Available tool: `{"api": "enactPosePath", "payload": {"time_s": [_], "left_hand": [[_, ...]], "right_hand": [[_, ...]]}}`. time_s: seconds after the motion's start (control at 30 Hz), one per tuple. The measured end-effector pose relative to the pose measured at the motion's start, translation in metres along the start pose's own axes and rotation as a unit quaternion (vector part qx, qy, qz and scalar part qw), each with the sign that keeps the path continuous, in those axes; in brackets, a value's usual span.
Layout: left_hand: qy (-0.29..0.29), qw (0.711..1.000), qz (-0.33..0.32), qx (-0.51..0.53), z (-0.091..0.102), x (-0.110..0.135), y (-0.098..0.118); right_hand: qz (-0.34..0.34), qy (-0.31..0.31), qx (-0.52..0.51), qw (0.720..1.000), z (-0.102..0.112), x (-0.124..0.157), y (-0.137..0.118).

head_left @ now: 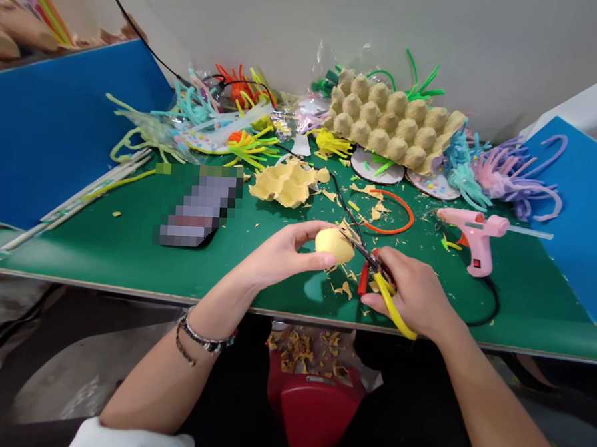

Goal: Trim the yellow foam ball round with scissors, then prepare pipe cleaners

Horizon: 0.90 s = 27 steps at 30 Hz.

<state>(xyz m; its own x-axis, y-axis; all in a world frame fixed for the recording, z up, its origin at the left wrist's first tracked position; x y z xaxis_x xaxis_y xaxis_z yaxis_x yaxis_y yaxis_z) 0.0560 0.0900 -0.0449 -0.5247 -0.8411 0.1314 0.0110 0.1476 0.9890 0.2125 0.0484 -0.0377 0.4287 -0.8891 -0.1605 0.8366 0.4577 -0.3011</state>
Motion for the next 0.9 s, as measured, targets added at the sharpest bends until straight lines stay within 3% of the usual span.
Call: {"api": "enactPosePath", "payload": {"time_s": [0.4, 0.7, 0.9], "left_hand": [[0.021, 1.0, 0.0, 0.022, 0.002, 0.0, -0.001], [0.039, 0.999, 0.01, 0.03, 0.008, 0.0, -0.002], [0.044, 0.998, -0.036, -0.017, 0.009, 0.001, 0.002]], "right_hand": [[0.089, 0.124, 0.024, 0.988, 0.018, 0.006, -0.009], [0.076, 0.107, -0.024, 0.991, 0.019, 0.004, -0.007], [0.006, 0.099, -0.065, 0.993, 0.016, 0.001, 0.004]]}}
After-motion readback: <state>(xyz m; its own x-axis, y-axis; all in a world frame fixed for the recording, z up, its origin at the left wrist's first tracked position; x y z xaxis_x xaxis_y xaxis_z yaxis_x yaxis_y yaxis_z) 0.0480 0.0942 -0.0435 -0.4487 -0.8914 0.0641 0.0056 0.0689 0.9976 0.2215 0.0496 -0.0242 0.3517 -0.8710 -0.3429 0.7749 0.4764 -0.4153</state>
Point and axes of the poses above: each hand's wrist, its own x-axis away from the middle knuckle, its own z-axis out of the back of the hand, y = z × x, the point moved 8 cm from there along -x, towards the middle knuckle, and after that the axes turned 7 degrees about z, right-handed, at the moved point
